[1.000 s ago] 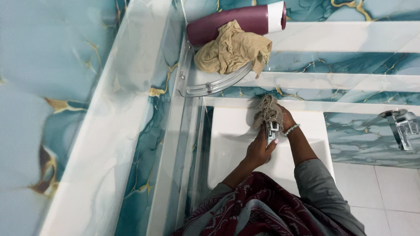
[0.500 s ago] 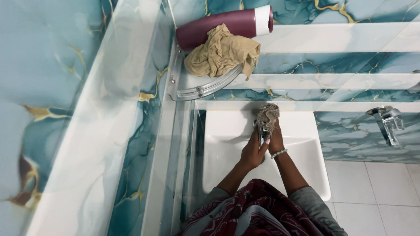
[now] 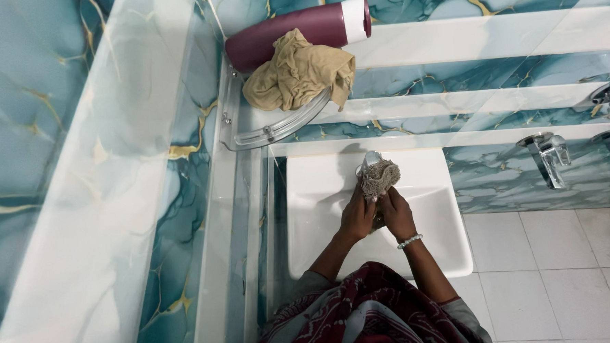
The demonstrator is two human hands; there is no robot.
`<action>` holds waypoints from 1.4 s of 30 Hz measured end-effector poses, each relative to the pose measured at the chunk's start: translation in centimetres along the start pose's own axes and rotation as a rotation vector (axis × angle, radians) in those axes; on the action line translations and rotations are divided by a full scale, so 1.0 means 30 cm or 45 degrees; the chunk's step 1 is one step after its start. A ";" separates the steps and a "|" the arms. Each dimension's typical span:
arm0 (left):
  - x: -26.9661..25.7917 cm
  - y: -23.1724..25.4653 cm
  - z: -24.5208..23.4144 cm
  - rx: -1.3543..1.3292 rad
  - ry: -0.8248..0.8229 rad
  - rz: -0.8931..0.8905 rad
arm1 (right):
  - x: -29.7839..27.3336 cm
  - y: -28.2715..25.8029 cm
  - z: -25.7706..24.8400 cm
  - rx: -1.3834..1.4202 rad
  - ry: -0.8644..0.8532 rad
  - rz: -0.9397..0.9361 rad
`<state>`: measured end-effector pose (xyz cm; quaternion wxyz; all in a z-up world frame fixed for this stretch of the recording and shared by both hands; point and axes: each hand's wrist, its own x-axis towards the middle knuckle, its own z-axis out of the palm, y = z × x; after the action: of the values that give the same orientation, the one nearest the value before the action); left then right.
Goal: The person cleans a bathroom sink and multiple wall-mounted faucets with a cloth, wiping the surfaces repeatedly.
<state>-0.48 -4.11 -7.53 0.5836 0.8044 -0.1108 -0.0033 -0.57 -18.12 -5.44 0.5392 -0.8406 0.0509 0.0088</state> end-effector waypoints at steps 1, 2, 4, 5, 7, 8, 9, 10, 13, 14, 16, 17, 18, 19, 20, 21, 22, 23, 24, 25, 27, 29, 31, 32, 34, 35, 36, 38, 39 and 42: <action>-0.002 -0.003 -0.001 -0.011 0.004 0.015 | -0.006 -0.044 0.003 -0.198 0.006 0.076; -0.004 -0.008 -0.004 -0.021 0.009 0.030 | -0.012 -0.084 0.009 -0.396 0.012 0.150; 0.004 -0.021 -0.003 0.008 0.028 0.081 | -0.006 -0.145 0.020 -0.486 0.094 -0.041; -0.003 -0.033 -0.002 0.025 0.036 0.100 | -0.010 -0.159 0.031 -0.527 0.130 -0.132; -0.001 -0.062 0.005 0.085 -0.001 0.043 | 0.002 -0.165 0.044 -0.459 0.146 -0.019; 0.002 -0.078 0.010 0.116 -0.018 0.015 | 0.011 -0.156 0.050 -0.425 0.155 0.036; 0.009 -0.092 0.016 0.119 0.021 0.056 | 0.025 -0.143 0.058 -0.359 0.166 -0.041; 0.012 -0.105 0.024 0.123 0.060 0.097 | 0.043 -0.123 0.065 -0.293 0.176 -0.118; 0.007 -0.138 0.047 0.136 0.136 0.222 | 0.099 -0.049 0.079 -0.187 0.181 -0.286; 0.004 -0.140 0.048 0.140 0.155 0.266 | 0.113 -0.030 0.079 -0.168 0.179 -0.334; 0.008 -0.122 0.033 0.137 0.117 0.220 | 0.138 -0.017 0.070 -0.231 0.186 -0.294; 0.005 -0.105 0.028 0.136 0.093 0.194 | 0.142 -0.017 0.064 -0.262 0.189 -0.269; 0.001 -0.084 0.026 0.110 0.113 0.218 | 0.149 -0.023 0.060 -0.257 0.193 -0.229; 0.002 -0.065 0.021 0.086 0.134 0.246 | 0.163 -0.033 0.057 -0.251 0.200 -0.192; 0.000 -0.051 0.015 0.062 0.154 0.275 | 0.166 -0.040 0.056 -0.244 0.207 -0.155; 0.003 -0.041 0.008 0.062 0.139 0.257 | 0.171 -0.047 0.056 -0.241 0.217 -0.145; 0.002 -0.034 0.004 0.062 0.124 0.238 | 0.177 -0.050 0.055 -0.238 0.227 -0.135; 0.001 -0.028 0.003 0.062 0.111 0.221 | 0.187 -0.049 0.056 -0.235 0.237 -0.127; -0.005 -0.022 0.002 0.066 0.113 0.221 | 0.189 -0.038 0.058 -0.232 0.257 -0.197; -0.012 -0.015 0.003 0.069 0.115 0.222 | 0.187 -0.019 0.060 -0.230 0.277 -0.269; -0.009 -0.002 -0.002 0.063 0.079 0.163 | 0.216 0.039 0.070 0.040 0.219 -0.297; -0.007 0.008 -0.009 0.045 0.002 0.040 | 0.265 0.119 0.070 0.572 0.053 -0.203; -0.001 0.011 -0.013 0.088 0.090 0.195 | 0.321 0.200 0.039 0.643 0.021 -0.005; -0.003 0.011 -0.011 0.110 0.132 0.271 | 0.338 0.235 0.027 0.677 0.002 0.096; -0.019 0.008 -0.007 0.120 0.130 0.253 | 0.337 0.285 0.026 0.683 0.000 0.167; -0.001 0.010 -0.010 0.127 0.138 0.260 | 0.355 0.283 0.025 0.685 -0.001 0.184; 0.001 0.013 -0.011 0.122 0.148 0.286 | 0.355 0.276 0.034 0.718 0.014 0.179; -0.007 0.019 -0.011 0.111 0.155 0.341 | 0.323 0.260 0.063 0.786 0.054 0.171; -0.008 0.019 -0.008 0.096 0.139 0.301 | 0.306 0.259 0.068 0.802 0.055 0.165; -0.007 0.013 -0.001 0.076 0.116 0.235 | 0.284 0.268 0.073 0.821 0.045 0.126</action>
<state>-0.77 -4.15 -7.19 0.5617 0.8071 -0.1576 0.0903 7.24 -20.09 -14.24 0.7756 -0.6231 0.1012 0.0037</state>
